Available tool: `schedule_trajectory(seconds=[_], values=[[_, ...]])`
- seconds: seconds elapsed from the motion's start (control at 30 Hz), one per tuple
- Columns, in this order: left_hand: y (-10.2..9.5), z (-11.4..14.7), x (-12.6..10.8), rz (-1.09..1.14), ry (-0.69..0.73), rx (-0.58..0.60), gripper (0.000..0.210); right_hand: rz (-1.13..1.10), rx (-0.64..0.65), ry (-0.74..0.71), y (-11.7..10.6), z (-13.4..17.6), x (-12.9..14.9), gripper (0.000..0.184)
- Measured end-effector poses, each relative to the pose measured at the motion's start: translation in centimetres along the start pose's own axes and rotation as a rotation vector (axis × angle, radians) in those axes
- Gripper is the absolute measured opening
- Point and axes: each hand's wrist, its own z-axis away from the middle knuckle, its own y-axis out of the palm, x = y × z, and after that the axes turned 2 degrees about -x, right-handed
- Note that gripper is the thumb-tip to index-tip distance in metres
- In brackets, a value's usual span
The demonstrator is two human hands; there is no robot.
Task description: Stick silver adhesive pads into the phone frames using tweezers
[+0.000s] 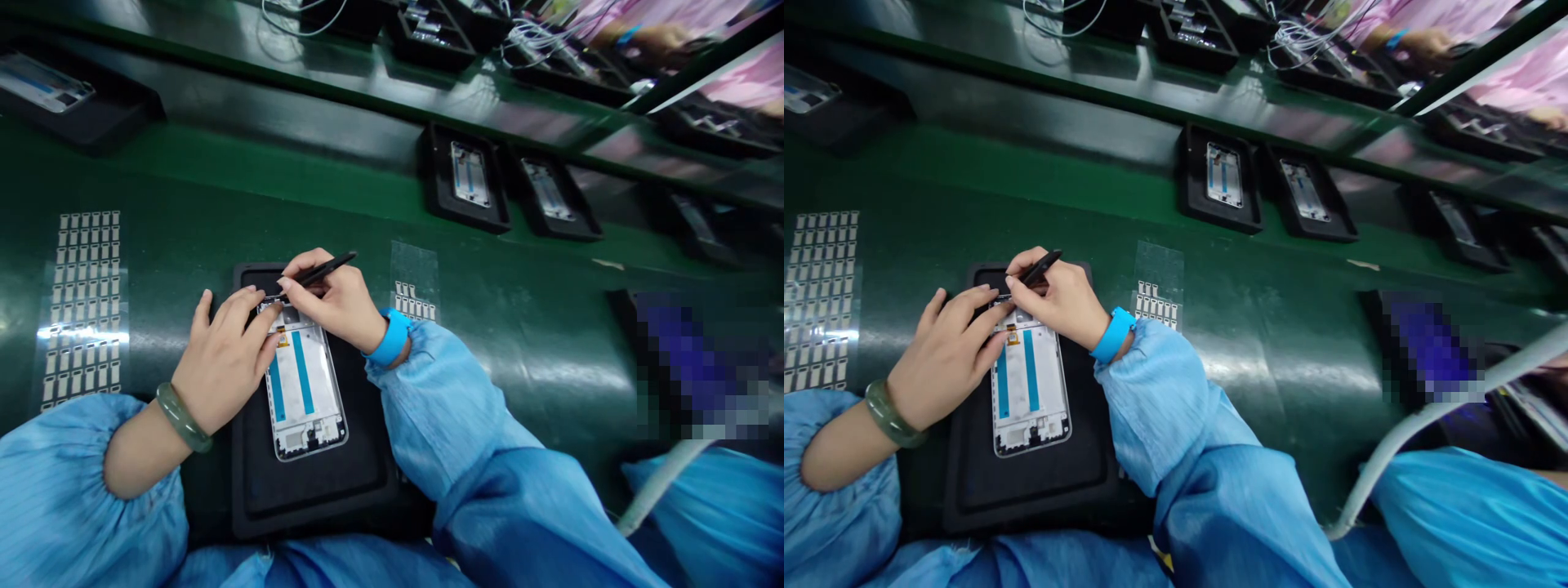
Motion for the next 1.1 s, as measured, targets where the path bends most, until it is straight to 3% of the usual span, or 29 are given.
schedule_trajectory(seconds=[0.2, 0.43, 1.1], values=[[0.03, 0.00, 0.01, 0.002, 0.002, -0.005, 0.036, 0.025, 0.032, 0.003, -0.02, -0.01, 0.41, 0.008], [-0.09, -0.05, -0.01, 0.011, -0.002, -0.001, 0.036, 0.027, -0.052, -0.035, -0.08, 0.15, 0.61, 0.009], [-0.03, -0.09, 0.11, 0.051, 0.004, -0.010, 0.036, 0.146, 0.004, -0.123, -0.31, 0.42, 0.35, 0.011]])
